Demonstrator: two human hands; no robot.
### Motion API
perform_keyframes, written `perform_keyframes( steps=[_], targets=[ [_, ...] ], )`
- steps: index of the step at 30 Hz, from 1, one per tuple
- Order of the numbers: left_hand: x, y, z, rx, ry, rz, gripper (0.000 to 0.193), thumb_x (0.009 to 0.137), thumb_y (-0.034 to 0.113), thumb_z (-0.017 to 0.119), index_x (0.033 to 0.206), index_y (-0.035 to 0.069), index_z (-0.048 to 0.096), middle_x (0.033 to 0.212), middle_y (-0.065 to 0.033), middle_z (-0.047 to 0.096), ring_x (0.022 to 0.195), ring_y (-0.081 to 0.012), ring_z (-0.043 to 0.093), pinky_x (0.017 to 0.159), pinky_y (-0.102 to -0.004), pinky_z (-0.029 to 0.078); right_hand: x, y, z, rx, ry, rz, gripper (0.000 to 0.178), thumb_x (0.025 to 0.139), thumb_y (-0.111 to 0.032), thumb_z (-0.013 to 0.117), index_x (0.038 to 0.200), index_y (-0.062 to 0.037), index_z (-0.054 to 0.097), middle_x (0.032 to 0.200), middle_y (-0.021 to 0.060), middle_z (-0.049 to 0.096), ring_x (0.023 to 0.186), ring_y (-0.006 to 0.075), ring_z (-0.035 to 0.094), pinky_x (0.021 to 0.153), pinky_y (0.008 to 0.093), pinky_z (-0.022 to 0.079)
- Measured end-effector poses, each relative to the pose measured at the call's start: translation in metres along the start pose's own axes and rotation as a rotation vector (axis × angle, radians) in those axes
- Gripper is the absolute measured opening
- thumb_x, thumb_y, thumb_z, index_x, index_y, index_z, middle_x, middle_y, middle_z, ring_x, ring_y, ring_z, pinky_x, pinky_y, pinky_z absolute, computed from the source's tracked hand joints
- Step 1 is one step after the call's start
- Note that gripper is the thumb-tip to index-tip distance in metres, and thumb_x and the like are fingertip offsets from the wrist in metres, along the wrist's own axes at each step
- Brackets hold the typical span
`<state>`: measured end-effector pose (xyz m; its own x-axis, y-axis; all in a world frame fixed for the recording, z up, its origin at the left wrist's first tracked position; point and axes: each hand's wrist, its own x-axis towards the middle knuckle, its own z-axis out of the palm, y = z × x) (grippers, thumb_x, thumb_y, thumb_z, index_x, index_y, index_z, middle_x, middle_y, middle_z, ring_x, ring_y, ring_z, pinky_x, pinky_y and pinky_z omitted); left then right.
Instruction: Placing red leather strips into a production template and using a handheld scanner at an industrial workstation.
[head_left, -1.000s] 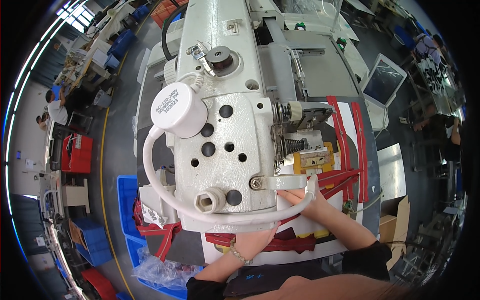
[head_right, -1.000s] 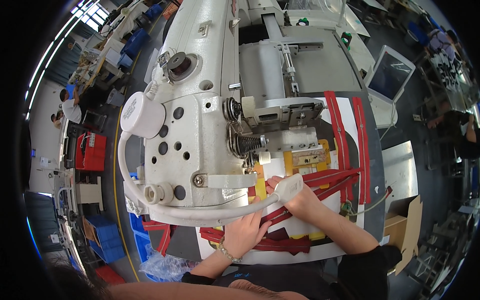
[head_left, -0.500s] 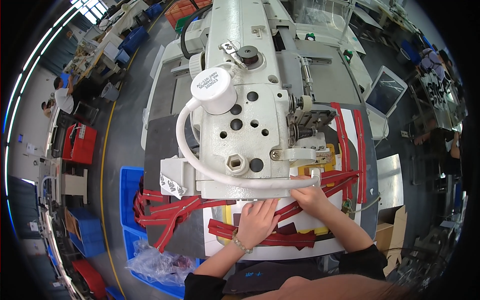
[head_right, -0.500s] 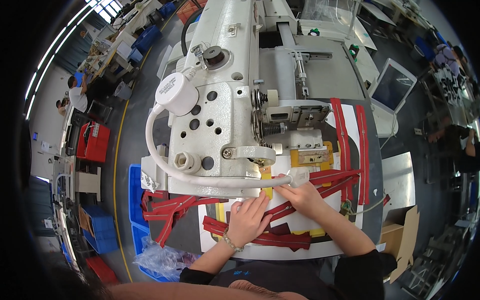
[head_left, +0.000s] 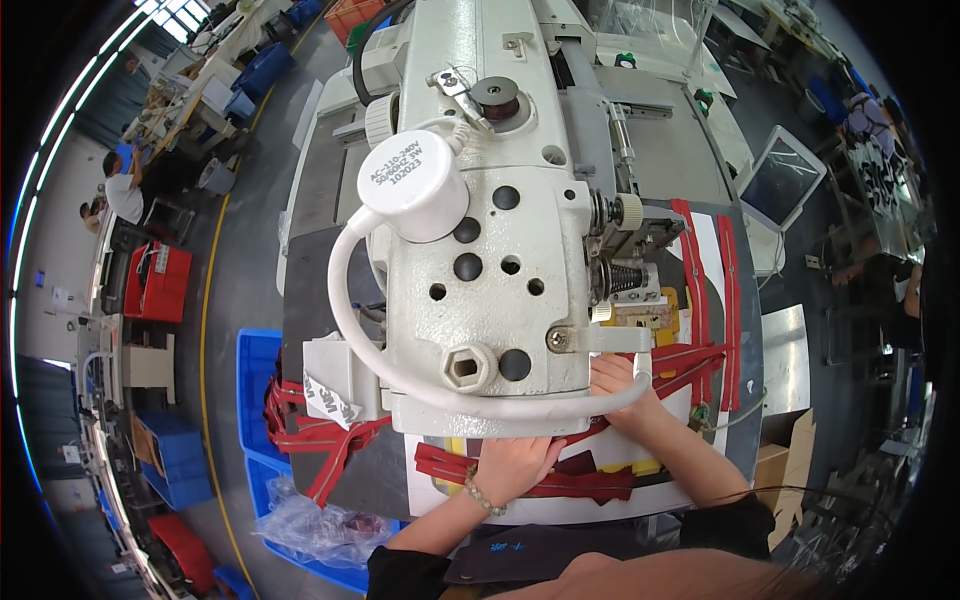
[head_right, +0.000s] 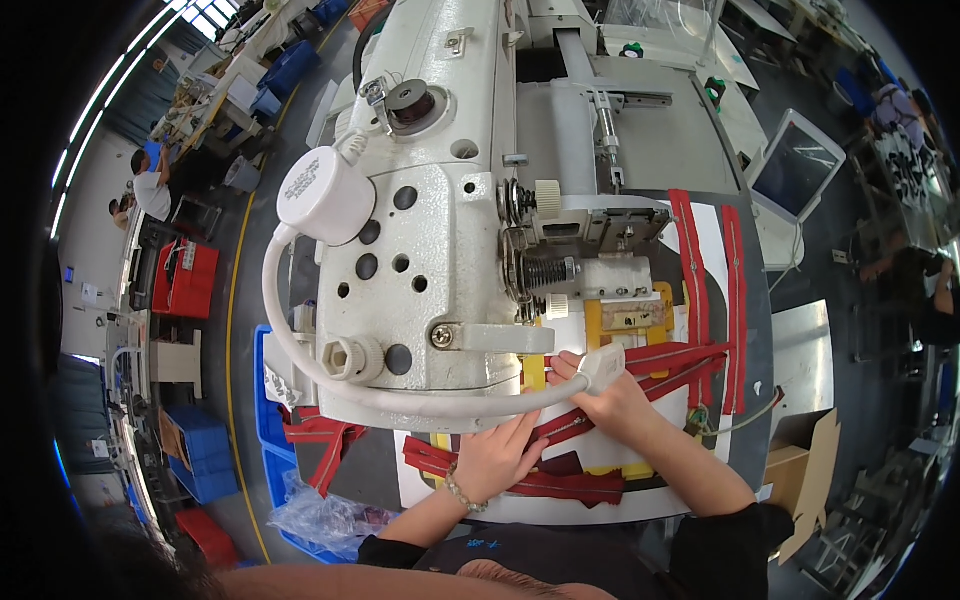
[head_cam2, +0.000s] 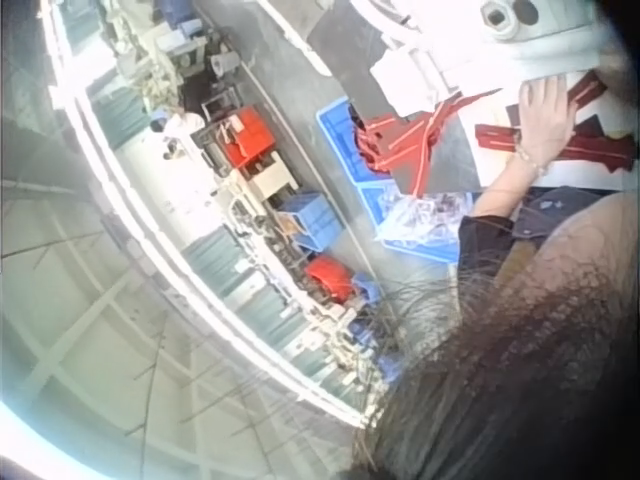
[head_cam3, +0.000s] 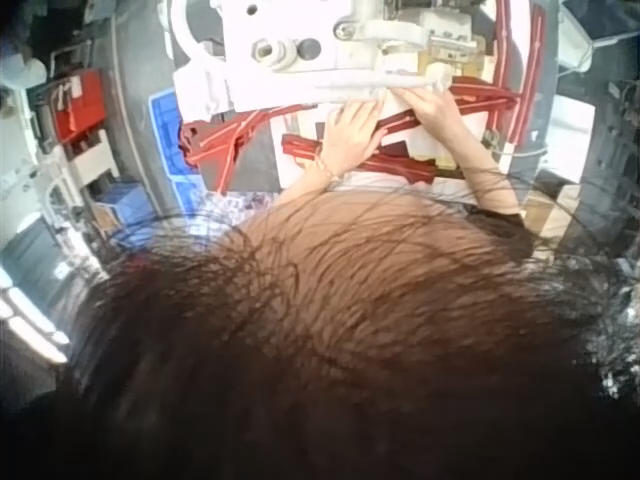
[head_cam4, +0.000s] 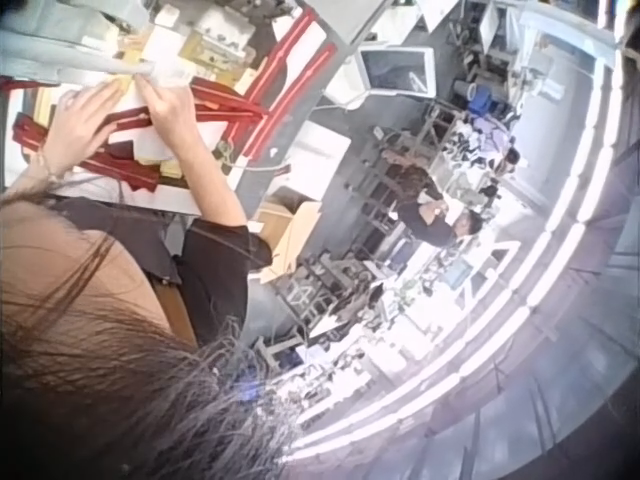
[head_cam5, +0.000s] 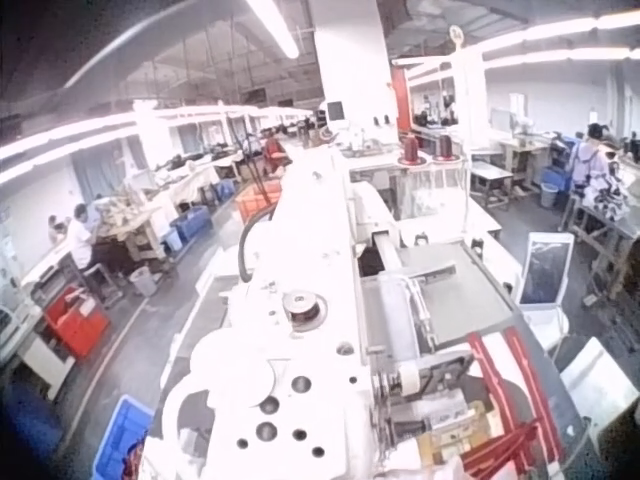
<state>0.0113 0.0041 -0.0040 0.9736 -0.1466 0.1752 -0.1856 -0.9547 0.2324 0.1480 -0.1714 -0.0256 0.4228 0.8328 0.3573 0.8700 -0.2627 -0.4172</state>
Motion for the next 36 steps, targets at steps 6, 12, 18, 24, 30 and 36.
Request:
perform_keyframes(
  steps=[6, 12, 18, 24, 30, 36],
  targets=[
    [-0.006, -0.002, 0.003, -0.124, -0.139, -0.008, 0.053, 0.084, 0.029, 0.065, 0.127, 0.0, 0.053, 0.135, -0.017, 0.05, 0.115, -0.0279, 0.056, 0.088, -0.0332, 0.049, -0.004, 0.003, 0.008, 0.077, -0.009, 0.022, 0.033, 0.076, -0.008, 0.058, 0.109, -0.0056, 0.065, 0.116, 0.0118, 0.063, 0.108, 0.0279, 0.061, 0.087, 0.0404, 0.05],
    [-0.005, -0.006, 0.01, -0.356, -0.142, -0.012, 0.053, 0.084, 0.024, 0.067, 0.127, -0.003, 0.051, 0.136, -0.0231, 0.045, 0.121, -0.0335, 0.051, 0.095, -0.0366, 0.046, 0.004, 0.0, -0.001, -0.018, -0.023, 0.01, 0.034, 0.078, -0.01, 0.059, 0.111, -0.0062, 0.063, 0.114, 0.0099, 0.064, 0.107, 0.0266, 0.061, 0.087, 0.0399, 0.049],
    [-0.001, -0.001, 0.001, -0.272, -0.096, -0.034, 0.053, 0.082, 0.023, 0.069, 0.125, -0.004, 0.053, 0.134, -0.022, 0.047, 0.121, -0.0344, 0.05, 0.096, -0.0384, 0.045, 0.003, -0.003, -0.001, 0.276, 0.051, 0.131, 0.036, 0.078, -0.011, 0.059, 0.113, -0.0061, 0.062, 0.115, 0.0109, 0.063, 0.107, 0.0268, 0.061, 0.083, 0.0382, 0.048],
    [0.001, 0.0, 0.001, -0.152, -0.124, 0.057, 0.055, 0.081, 0.025, 0.069, 0.124, -0.005, 0.053, 0.132, -0.0226, 0.048, 0.121, -0.0363, 0.048, 0.097, -0.0404, 0.044, 0.002, 0.0, 0.002, 0.136, -0.02, 0.084, 0.038, 0.078, -0.011, 0.058, 0.115, -0.0061, 0.061, 0.117, 0.0119, 0.062, 0.108, 0.0278, 0.06, 0.083, 0.0394, 0.047],
    [0.002, 0.001, -0.001, 0.121, -0.104, 0.161, 0.058, 0.079, 0.03, 0.069, 0.124, -0.003, 0.053, 0.13, -0.0233, 0.049, 0.121, -0.0351, 0.048, 0.096, -0.0405, 0.044, 0.004, -0.004, -0.001, 0.186, 0.041, 0.081, 0.038, 0.078, -0.012, 0.058, 0.116, -0.0058, 0.06, 0.12, 0.0129, 0.06, 0.11, 0.0287, 0.058, 0.086, 0.0409, 0.047],
    [0.003, 0.012, 0.0, 0.081, -0.113, 0.013, 0.059, 0.08, 0.04, 0.064, 0.124, 0.002, 0.055, 0.128, -0.0136, 0.053, 0.122, -0.0248, 0.048, 0.096, -0.0386, 0.035, 0.009, -0.003, -0.005, -0.035, 0.039, -0.151, 0.037, 0.077, -0.012, 0.058, 0.113, -0.0043, 0.06, 0.119, 0.0116, 0.061, 0.104, 0.0273, 0.061, 0.081, 0.0413, 0.05]
  ],
)
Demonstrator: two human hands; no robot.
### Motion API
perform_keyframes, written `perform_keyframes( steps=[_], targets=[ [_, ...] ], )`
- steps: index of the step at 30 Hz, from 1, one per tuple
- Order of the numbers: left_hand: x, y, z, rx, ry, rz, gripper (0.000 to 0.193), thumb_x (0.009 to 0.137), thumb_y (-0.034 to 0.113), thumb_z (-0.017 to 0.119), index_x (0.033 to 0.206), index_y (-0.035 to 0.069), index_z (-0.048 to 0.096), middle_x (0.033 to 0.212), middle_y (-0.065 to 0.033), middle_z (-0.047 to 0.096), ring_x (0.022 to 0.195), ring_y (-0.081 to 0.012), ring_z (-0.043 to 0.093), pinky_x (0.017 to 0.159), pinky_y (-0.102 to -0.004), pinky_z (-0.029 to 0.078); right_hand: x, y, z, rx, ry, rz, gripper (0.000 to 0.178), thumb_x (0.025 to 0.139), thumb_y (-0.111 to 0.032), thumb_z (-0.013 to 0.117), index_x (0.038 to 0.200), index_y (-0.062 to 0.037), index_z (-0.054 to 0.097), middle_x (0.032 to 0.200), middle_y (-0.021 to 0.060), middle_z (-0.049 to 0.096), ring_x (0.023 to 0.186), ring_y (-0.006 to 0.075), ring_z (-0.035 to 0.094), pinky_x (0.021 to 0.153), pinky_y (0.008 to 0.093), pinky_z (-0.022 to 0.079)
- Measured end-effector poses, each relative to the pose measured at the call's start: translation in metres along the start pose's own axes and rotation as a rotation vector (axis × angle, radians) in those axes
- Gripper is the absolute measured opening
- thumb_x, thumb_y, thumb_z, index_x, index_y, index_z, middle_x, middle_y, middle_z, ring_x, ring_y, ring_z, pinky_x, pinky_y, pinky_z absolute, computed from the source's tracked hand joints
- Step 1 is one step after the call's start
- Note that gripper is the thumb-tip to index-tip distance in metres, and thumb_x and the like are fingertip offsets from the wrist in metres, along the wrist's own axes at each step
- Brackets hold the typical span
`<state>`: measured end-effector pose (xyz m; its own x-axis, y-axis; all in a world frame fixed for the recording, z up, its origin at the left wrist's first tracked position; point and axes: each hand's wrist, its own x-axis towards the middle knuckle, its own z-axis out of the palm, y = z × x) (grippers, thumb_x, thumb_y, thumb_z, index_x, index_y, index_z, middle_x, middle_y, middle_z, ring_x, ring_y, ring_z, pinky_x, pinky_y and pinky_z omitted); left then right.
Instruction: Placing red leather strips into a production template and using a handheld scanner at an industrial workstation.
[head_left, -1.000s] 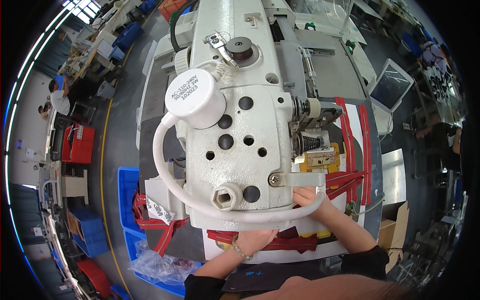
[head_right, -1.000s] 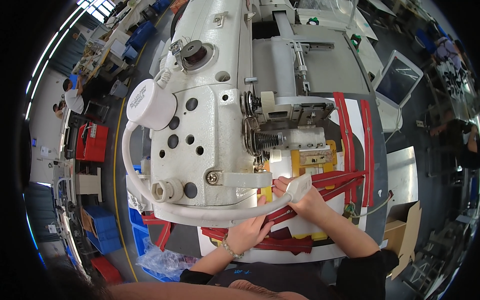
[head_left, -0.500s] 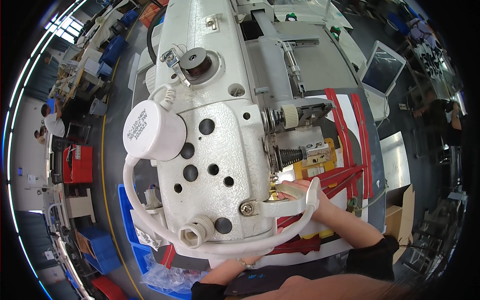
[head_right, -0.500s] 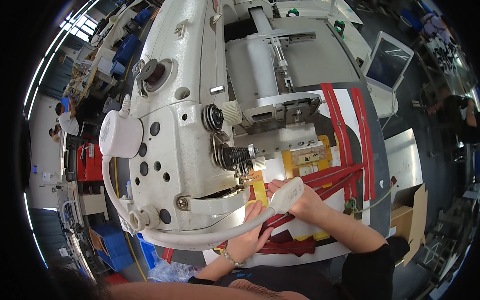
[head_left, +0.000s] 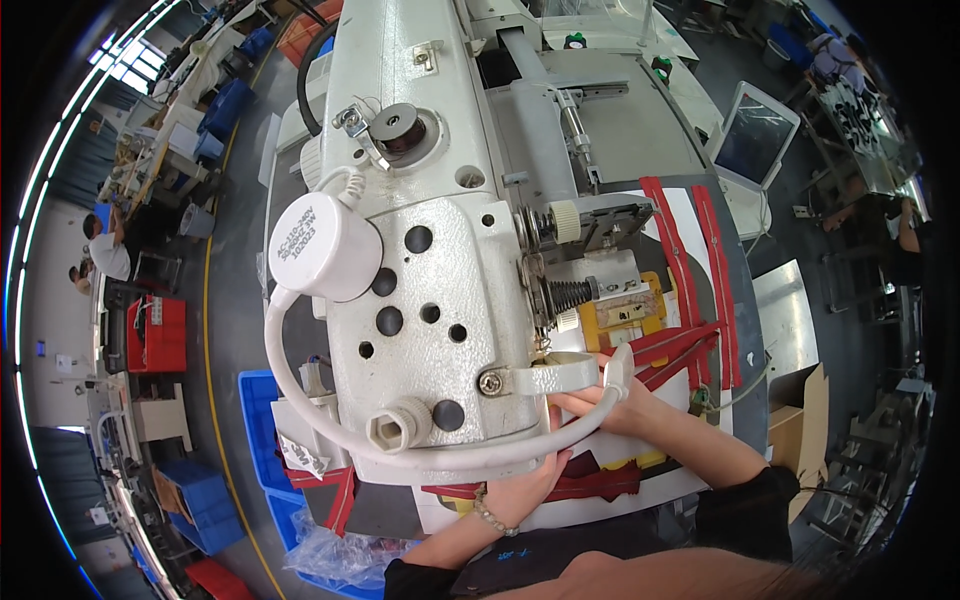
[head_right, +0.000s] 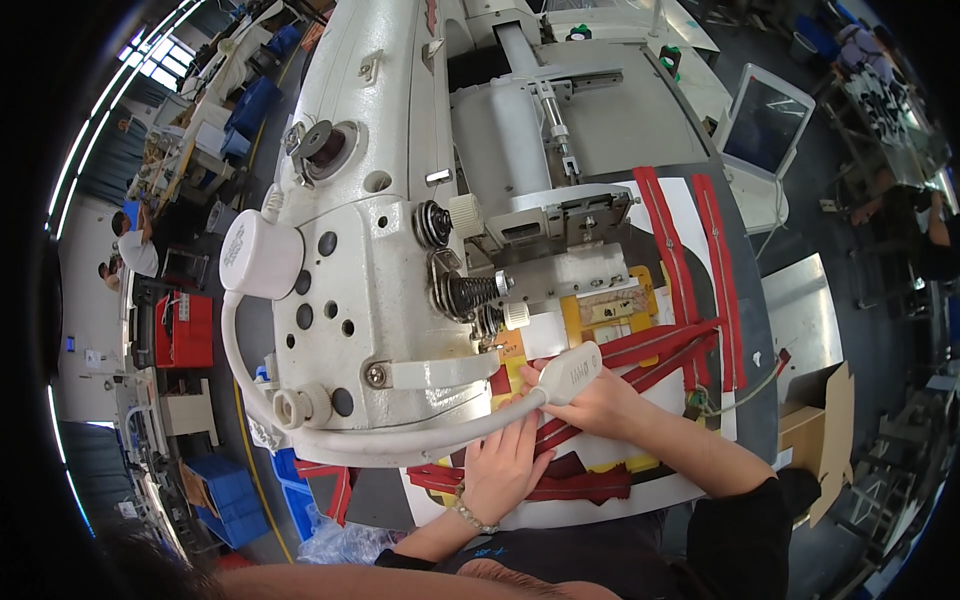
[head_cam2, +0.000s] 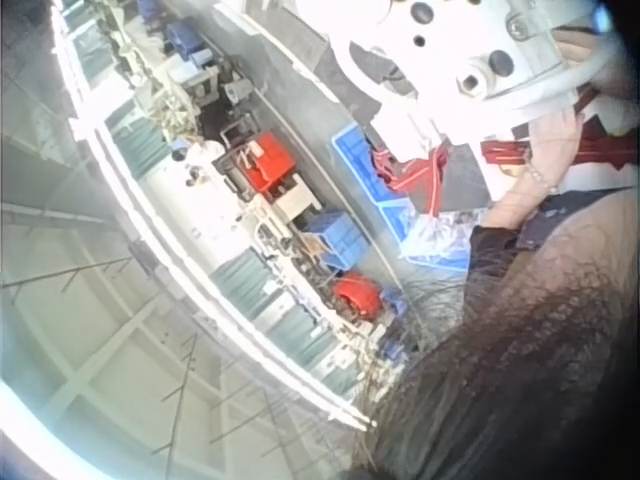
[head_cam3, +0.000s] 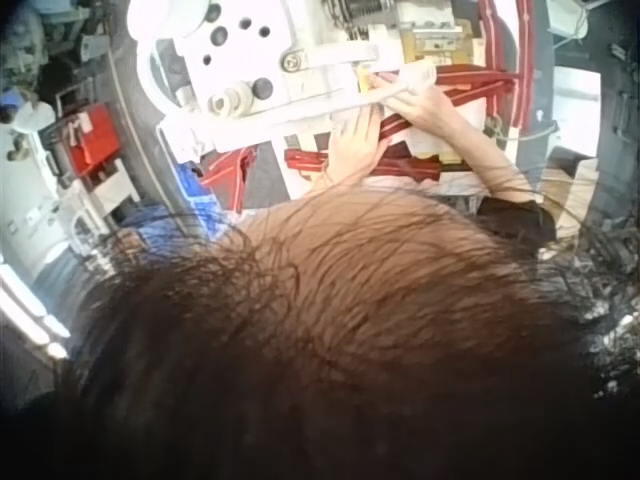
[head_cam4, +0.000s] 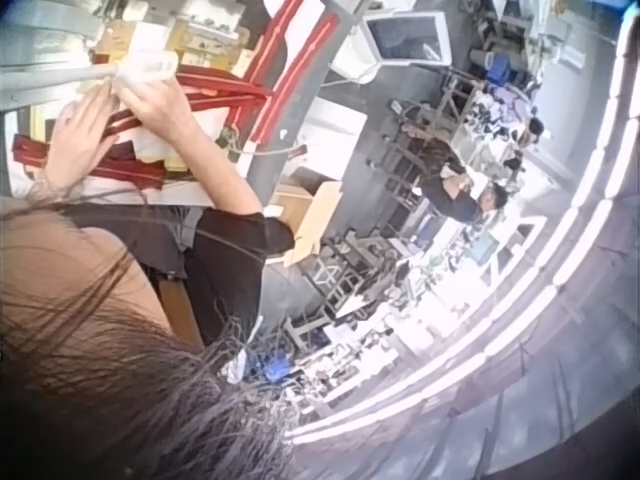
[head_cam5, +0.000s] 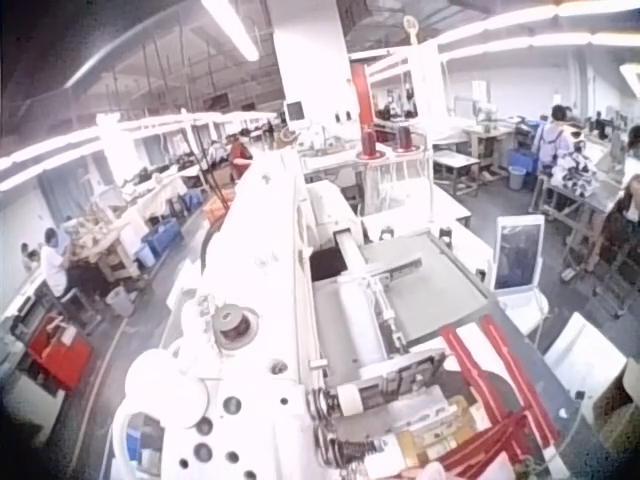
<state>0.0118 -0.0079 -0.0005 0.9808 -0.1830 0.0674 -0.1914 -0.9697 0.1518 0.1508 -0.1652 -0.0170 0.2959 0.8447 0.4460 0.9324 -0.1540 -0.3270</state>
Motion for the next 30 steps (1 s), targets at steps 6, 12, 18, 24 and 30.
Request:
perform_keyframes(
  steps=[6, 12, 18, 24, 30],
  targets=[
    [0.003, -0.017, -0.006, -0.136, 0.041, 0.046, 0.052, 0.079, 0.033, 0.067, 0.119, 0.003, 0.057, 0.122, -0.0109, 0.058, 0.113, -0.022, 0.053, 0.09, -0.0378, 0.037, -0.004, -0.003, 0.013, -0.02, 0.003, 0.018, 0.028, 0.076, -0.01, 0.061, 0.103, -0.0041, 0.063, 0.113, 0.0063, 0.063, 0.085, 0.0233, 0.065, 0.061, 0.033, 0.053],
    [0.004, -0.059, -0.007, -0.07, 0.383, 0.022, 0.011, 0.082, 0.021, 0.066, 0.084, 0.01, 0.065, 0.076, -0.0022, 0.06, 0.072, -0.0182, 0.059, 0.076, -0.0342, 0.042, 0.003, -0.008, 0.007, -0.029, -0.004, -0.012, 0.021, 0.078, -0.011, 0.06, 0.099, -0.0058, 0.062, 0.112, 0.0063, 0.063, 0.093, 0.0191, 0.065, 0.055, 0.0299, 0.051],
    [0.007, -0.077, 0.0, -0.084, 0.275, 0.118, 0.006, 0.082, 0.018, 0.063, 0.085, 0.013, 0.066, 0.07, 0.0007, 0.061, 0.069, -0.017, 0.061, 0.075, -0.0354, 0.043, 0.005, -0.005, 0.01, -0.056, 0.014, -0.033, 0.018, 0.08, -0.011, 0.059, 0.098, -0.0067, 0.062, 0.114, 0.0069, 0.063, 0.103, 0.0185, 0.063, 0.059, 0.0283, 0.051],
    [0.005, -0.087, 0.007, -0.12, 0.179, 0.174, 0.01, 0.082, 0.015, 0.061, 0.09, 0.012, 0.066, 0.075, -0.0002, 0.063, 0.075, -0.0181, 0.063, 0.077, -0.0348, 0.047, 0.007, -0.005, 0.009, -0.039, 0.019, -0.026, 0.017, 0.08, -0.012, 0.06, 0.097, -0.0064, 0.062, 0.113, 0.0065, 0.064, 0.101, 0.0197, 0.064, 0.063, 0.0277, 0.052],
    [0.009, -0.097, 0.016, -0.142, 0.172, 0.264, 0.015, 0.081, 0.015, 0.061, 0.094, 0.011, 0.066, 0.084, -0.0031, 0.065, 0.087, -0.0196, 0.062, 0.082, -0.0356, 0.048, 0.008, -0.006, 0.008, -0.046, 0.027, -0.037, 0.016, 0.079, -0.01, 0.061, 0.095, -0.0059, 0.062, 0.112, 0.0065, 0.064, 0.099, 0.0204, 0.065, 0.062, 0.0277, 0.053]
  ],
)
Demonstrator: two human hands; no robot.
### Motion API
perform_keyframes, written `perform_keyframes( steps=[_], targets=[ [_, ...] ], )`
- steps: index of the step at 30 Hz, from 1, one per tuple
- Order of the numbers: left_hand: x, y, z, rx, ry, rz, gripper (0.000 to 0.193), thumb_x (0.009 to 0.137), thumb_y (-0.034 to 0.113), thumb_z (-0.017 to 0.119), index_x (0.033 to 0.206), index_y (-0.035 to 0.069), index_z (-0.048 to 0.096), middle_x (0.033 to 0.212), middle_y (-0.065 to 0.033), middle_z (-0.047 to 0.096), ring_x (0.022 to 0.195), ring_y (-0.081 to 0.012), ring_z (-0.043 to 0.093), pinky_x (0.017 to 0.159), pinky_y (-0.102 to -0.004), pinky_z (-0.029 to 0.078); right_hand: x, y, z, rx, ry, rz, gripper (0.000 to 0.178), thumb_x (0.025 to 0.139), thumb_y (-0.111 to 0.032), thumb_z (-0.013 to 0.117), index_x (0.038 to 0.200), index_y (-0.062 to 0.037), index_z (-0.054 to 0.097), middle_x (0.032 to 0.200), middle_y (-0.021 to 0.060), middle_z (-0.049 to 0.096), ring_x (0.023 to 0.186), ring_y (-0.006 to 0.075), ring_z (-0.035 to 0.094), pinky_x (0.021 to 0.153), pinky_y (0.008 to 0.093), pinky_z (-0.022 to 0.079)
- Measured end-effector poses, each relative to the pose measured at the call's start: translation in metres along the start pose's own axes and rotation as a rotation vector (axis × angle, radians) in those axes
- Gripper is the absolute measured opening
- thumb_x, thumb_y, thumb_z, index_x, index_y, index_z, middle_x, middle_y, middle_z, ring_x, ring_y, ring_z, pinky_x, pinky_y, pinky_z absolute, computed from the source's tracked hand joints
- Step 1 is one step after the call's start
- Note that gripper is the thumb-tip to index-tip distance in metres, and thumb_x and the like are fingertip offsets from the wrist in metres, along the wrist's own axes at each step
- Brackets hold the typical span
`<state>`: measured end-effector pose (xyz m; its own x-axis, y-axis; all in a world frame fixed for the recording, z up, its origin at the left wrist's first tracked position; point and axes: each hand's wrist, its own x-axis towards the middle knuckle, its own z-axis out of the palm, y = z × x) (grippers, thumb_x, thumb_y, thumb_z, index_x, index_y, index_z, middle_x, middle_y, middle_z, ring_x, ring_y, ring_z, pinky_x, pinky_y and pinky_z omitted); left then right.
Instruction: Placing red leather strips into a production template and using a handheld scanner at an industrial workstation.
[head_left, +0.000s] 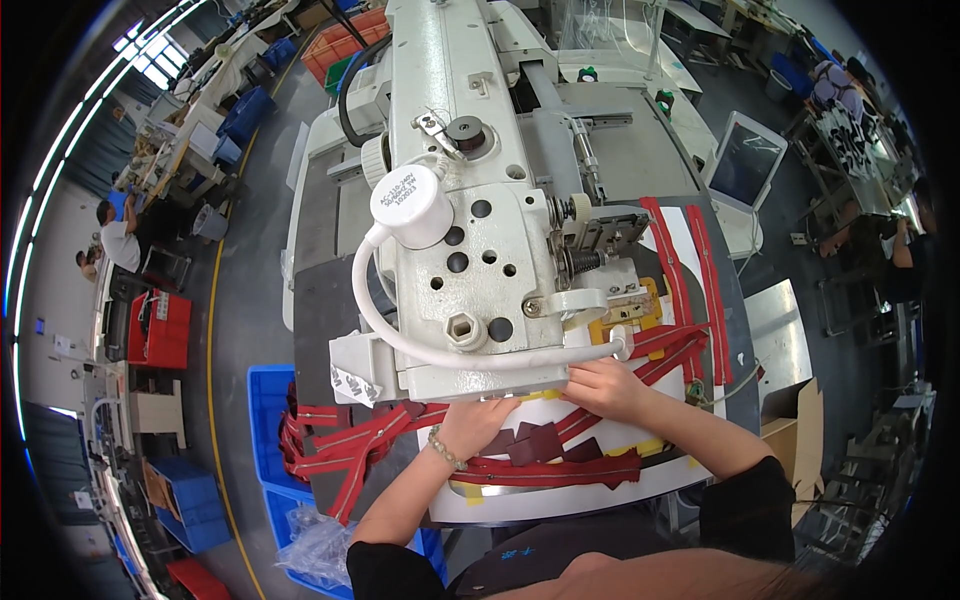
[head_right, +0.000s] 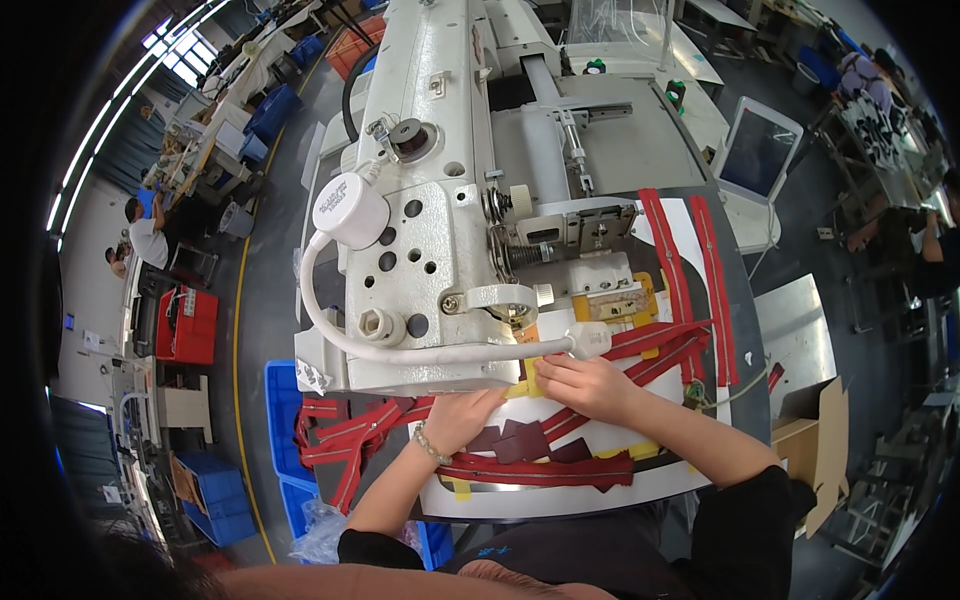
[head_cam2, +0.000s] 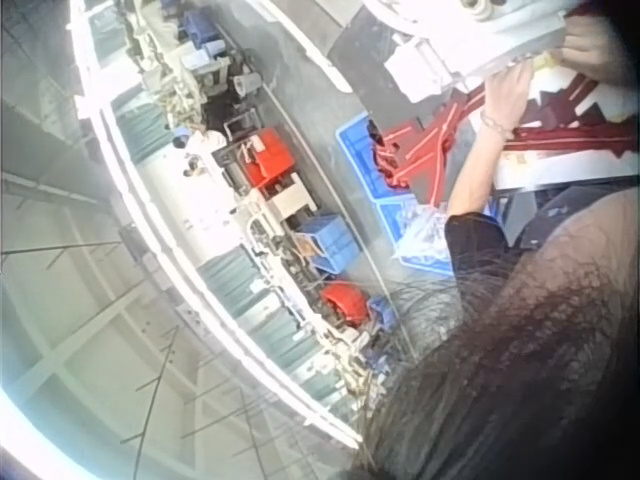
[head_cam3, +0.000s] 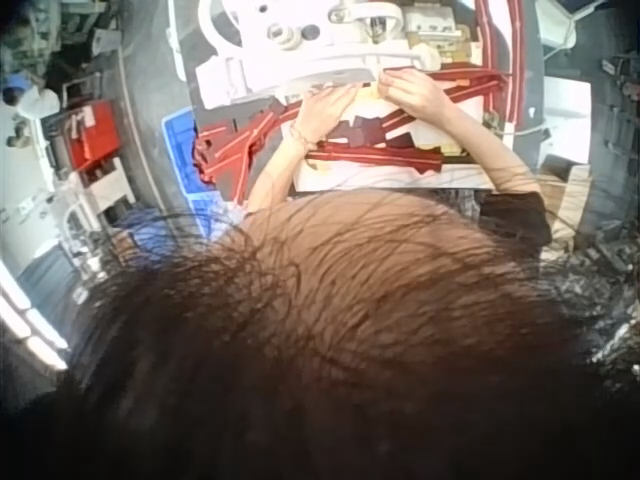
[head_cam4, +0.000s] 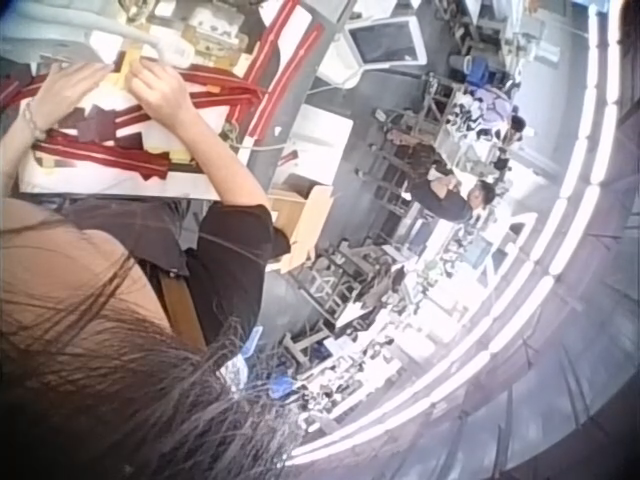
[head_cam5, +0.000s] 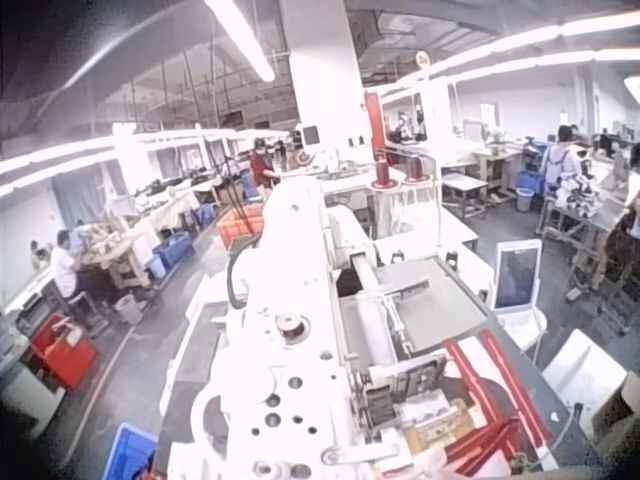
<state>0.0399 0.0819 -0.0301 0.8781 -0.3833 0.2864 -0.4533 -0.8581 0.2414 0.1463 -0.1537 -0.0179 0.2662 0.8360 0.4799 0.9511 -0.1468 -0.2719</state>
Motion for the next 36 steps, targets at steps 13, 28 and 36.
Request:
perform_keyframes(
  steps=[13, 28, 36],
  targets=[
    [0.001, 0.012, -0.001, 0.066, -0.14, -0.077, 0.043, 0.077, 0.011, 0.052, 0.119, 0.013, 0.061, 0.089, 0.001, 0.065, 0.078, -0.015, 0.064, 0.079, -0.0388, 0.046, -0.002, 0.0, 0.0, 0.01, -0.022, 0.022, 0.016, 0.08, -0.011, 0.059, 0.096, -0.0077, 0.062, 0.114, 0.0037, 0.063, 0.102, 0.0171, 0.064, 0.058, 0.0257, 0.048],
    [0.015, -0.008, -0.001, -0.04, -0.144, 0.048, 0.04, 0.079, 0.014, 0.059, 0.119, 0.01, 0.06, 0.122, -0.0084, 0.06, 0.102, -0.0228, 0.061, 0.09, -0.038, 0.047, -0.007, -0.011, 0.005, -0.09, -0.062, 0.128, 0.013, 0.082, -0.015, 0.059, 0.095, -0.0123, 0.059, 0.116, -0.002, 0.063, 0.106, 0.0097, 0.061, 0.062, 0.0289, 0.036],
    [0.017, -0.012, -0.008, -0.209, -0.353, -0.084, 0.039, 0.084, 0.02, 0.057, 0.122, 0.011, 0.057, 0.121, -0.0101, 0.06, 0.099, -0.0255, 0.062, 0.087, -0.038, 0.048, 0.008, -0.026, 0.004, -0.091, -0.033, 0.193, 0.031, 0.079, -0.016, 0.063, 0.109, -0.0103, 0.06, 0.11, 0.0, 0.059, 0.102, 0.0148, 0.057, 0.071, 0.0309, 0.037]
  ],
)
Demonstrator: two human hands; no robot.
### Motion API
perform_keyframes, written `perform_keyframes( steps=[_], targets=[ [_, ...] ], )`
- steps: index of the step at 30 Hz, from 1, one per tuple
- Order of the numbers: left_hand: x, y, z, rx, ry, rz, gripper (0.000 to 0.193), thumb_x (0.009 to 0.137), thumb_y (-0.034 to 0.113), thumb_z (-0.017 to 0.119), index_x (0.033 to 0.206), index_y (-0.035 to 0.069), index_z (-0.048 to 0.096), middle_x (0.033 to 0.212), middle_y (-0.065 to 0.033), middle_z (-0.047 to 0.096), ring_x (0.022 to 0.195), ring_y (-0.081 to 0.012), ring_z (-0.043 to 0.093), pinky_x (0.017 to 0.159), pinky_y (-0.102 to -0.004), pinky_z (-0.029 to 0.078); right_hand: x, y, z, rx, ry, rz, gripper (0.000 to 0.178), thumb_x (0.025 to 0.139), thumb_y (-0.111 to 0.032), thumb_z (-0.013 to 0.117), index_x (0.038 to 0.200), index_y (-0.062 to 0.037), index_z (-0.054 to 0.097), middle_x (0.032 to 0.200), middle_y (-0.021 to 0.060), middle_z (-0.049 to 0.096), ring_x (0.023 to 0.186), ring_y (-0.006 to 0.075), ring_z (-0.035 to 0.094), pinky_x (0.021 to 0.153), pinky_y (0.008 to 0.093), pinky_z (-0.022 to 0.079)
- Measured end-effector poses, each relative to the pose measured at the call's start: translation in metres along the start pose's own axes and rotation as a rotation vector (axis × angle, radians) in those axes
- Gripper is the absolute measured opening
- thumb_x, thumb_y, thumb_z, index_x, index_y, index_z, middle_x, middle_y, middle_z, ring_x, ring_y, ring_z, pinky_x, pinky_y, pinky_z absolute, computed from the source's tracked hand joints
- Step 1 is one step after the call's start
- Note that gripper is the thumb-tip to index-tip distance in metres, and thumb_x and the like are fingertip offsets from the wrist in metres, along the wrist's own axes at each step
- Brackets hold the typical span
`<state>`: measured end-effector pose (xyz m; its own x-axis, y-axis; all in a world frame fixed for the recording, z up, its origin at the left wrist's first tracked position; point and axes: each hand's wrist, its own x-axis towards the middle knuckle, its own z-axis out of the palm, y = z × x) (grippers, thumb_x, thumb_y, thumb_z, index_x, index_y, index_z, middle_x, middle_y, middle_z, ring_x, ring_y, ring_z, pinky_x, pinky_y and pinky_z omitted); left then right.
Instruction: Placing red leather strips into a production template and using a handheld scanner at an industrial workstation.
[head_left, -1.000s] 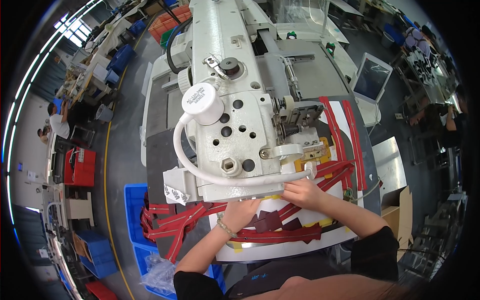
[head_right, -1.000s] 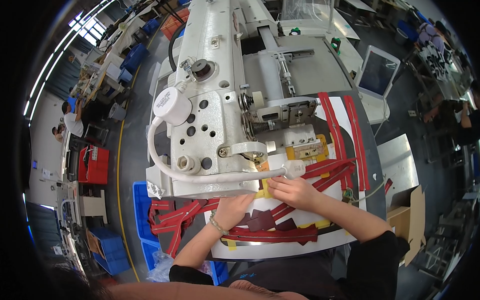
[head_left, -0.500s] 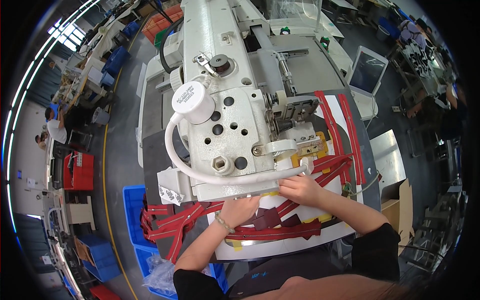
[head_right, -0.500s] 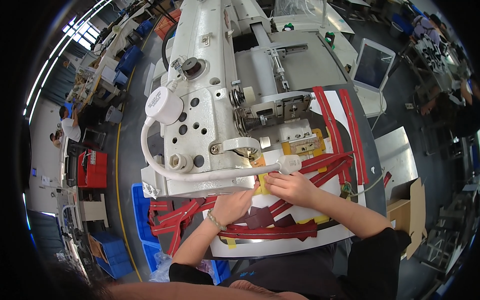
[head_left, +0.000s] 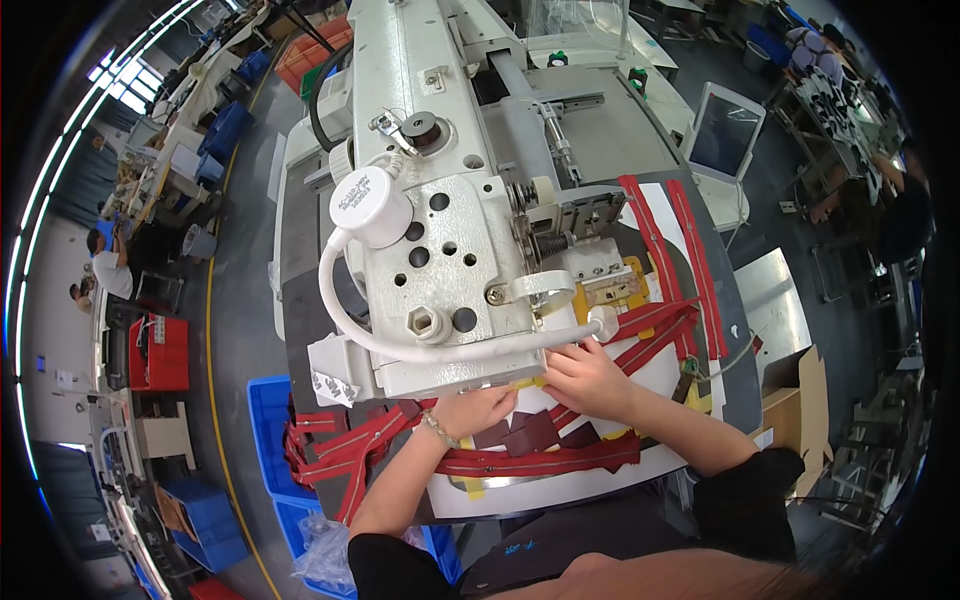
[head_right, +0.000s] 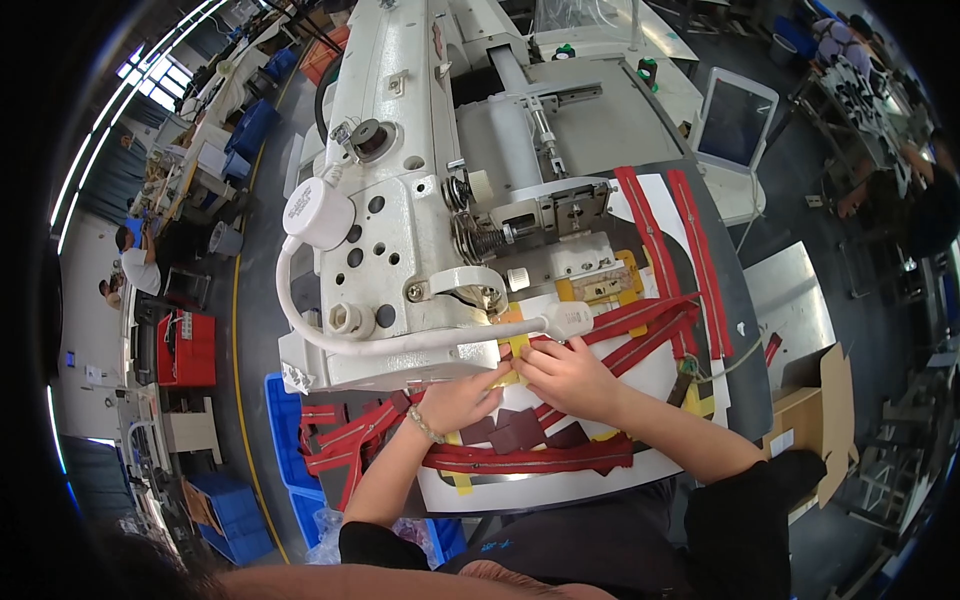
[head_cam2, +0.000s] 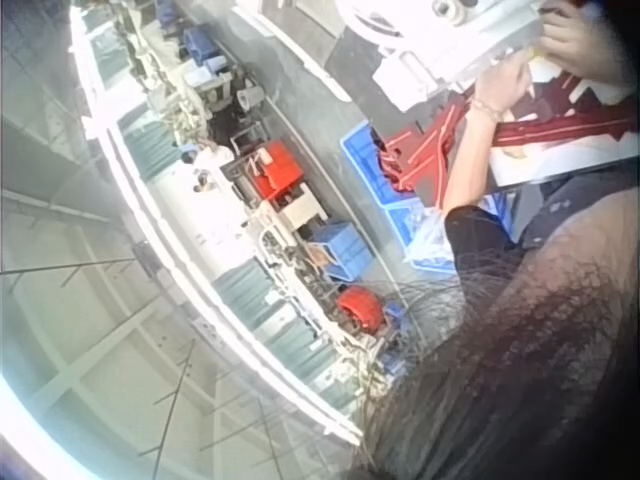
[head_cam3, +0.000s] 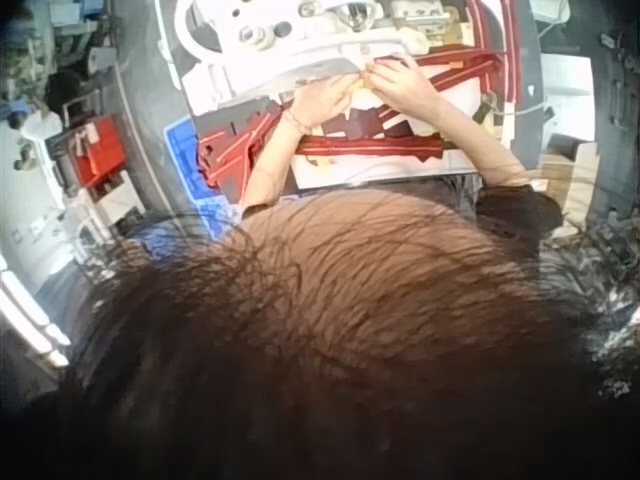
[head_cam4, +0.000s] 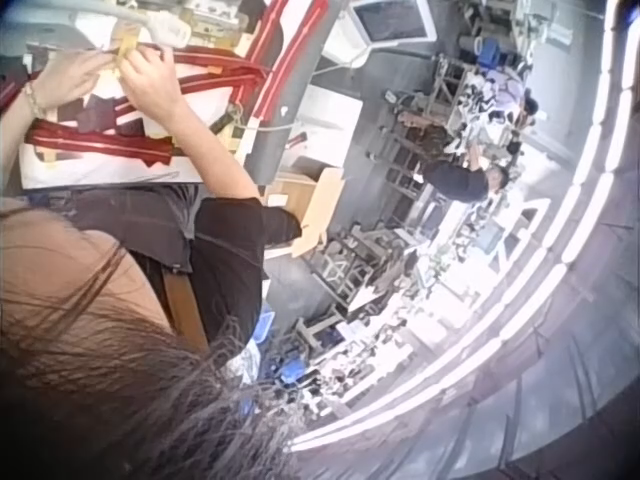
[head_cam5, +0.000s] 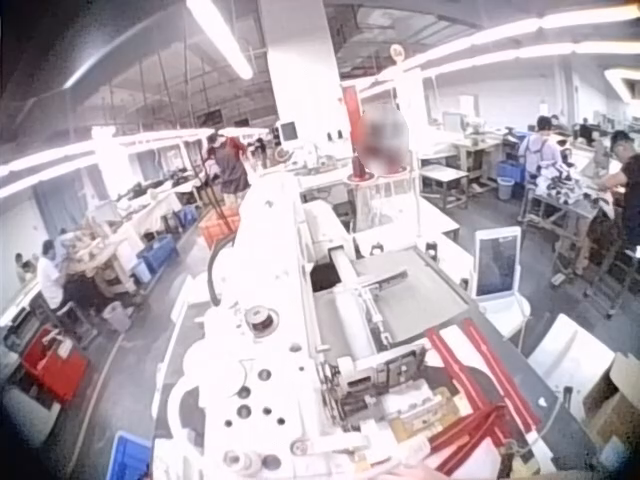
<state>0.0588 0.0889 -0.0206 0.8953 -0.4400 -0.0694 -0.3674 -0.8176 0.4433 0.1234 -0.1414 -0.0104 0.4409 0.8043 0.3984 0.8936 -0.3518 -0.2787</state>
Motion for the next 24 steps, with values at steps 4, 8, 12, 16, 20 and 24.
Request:
perform_keyframes(
  steps=[4, 8, 12, 16, 20, 24],
  targets=[
    [0.008, 0.013, -0.022, -0.033, -0.287, -0.175, 0.04, 0.088, 0.025, 0.055, 0.126, 0.014, 0.052, 0.109, -0.0091, 0.064, 0.087, -0.0246, 0.065, 0.072, -0.0382, 0.052, 0.007, -0.013, 0.001, 0.028, 0.022, 0.086, 0.039, 0.077, -0.013, 0.062, 0.115, -0.0039, 0.059, 0.097, 0.0025, 0.054, 0.095, 0.0195, 0.052, 0.082, 0.0361, 0.042],
    [0.0, 0.01, -0.013, 0.017, -0.031, -0.033, 0.041, 0.086, 0.025, 0.057, 0.125, 0.012, 0.051, 0.1, -0.0078, 0.065, 0.084, -0.025, 0.065, 0.067, -0.038, 0.051, 0.011, -0.025, 0.006, -0.097, 0.068, 0.091, 0.039, 0.075, -0.01, 0.059, 0.112, 0.0007, 0.059, 0.093, 0.0048, 0.052, 0.094, 0.0214, 0.052, 0.089, 0.0391, 0.043],
    [0.002, 0.011, -0.005, 0.016, 0.131, 0.033, 0.036, 0.083, 0.021, 0.06, 0.116, 0.009, 0.052, 0.093, -0.0097, 0.065, 0.08, -0.0279, 0.065, 0.066, -0.0385, 0.051, 0.01, -0.03, 0.01, -0.115, 0.036, 0.131, 0.038, 0.074, -0.009, 0.056, 0.11, 0.0032, 0.059, 0.097, 0.0091, 0.052, 0.096, 0.0246, 0.052, 0.093, 0.0401, 0.042],
    [0.006, 0.013, -0.005, -0.035, 0.165, 0.044, 0.034, 0.08, 0.019, 0.06, 0.111, 0.008, 0.053, 0.092, -0.0113, 0.064, 0.078, -0.0303, 0.064, 0.065, -0.0397, 0.05, 0.009, -0.033, 0.01, -0.169, 0.049, 0.129, 0.037, 0.075, -0.01, 0.055, 0.109, 0.0044, 0.059, 0.102, 0.0133, 0.052, 0.1, 0.0282, 0.052, 0.092, 0.0399, 0.043],
    [0.004, 0.009, -0.002, -0.068, 0.119, -0.011, 0.033, 0.079, 0.019, 0.061, 0.109, 0.008, 0.053, 0.091, -0.0116, 0.064, 0.079, -0.031, 0.063, 0.067, -0.0408, 0.049, 0.008, -0.036, 0.013, -0.183, 0.037, 0.124, 0.037, 0.076, -0.011, 0.054, 0.109, 0.0053, 0.059, 0.104, 0.0147, 0.052, 0.102, 0.0295, 0.052, 0.092, 0.0395, 0.043],
    [-0.001, 0.008, -0.005, -0.036, 0.209, 0.05, 0.034, 0.08, 0.022, 0.063, 0.112, 0.011, 0.057, 0.097, -0.0052, 0.066, 0.083, -0.0257, 0.064, 0.067, -0.0379, 0.048, 0.006, -0.035, 0.018, -0.225, 0.027, 0.131, 0.039, 0.077, -0.012, 0.053, 0.112, 0.0064, 0.058, 0.105, 0.0155, 0.052, 0.102, 0.0299, 0.052, 0.092, 0.0395, 0.043]
  ],
)
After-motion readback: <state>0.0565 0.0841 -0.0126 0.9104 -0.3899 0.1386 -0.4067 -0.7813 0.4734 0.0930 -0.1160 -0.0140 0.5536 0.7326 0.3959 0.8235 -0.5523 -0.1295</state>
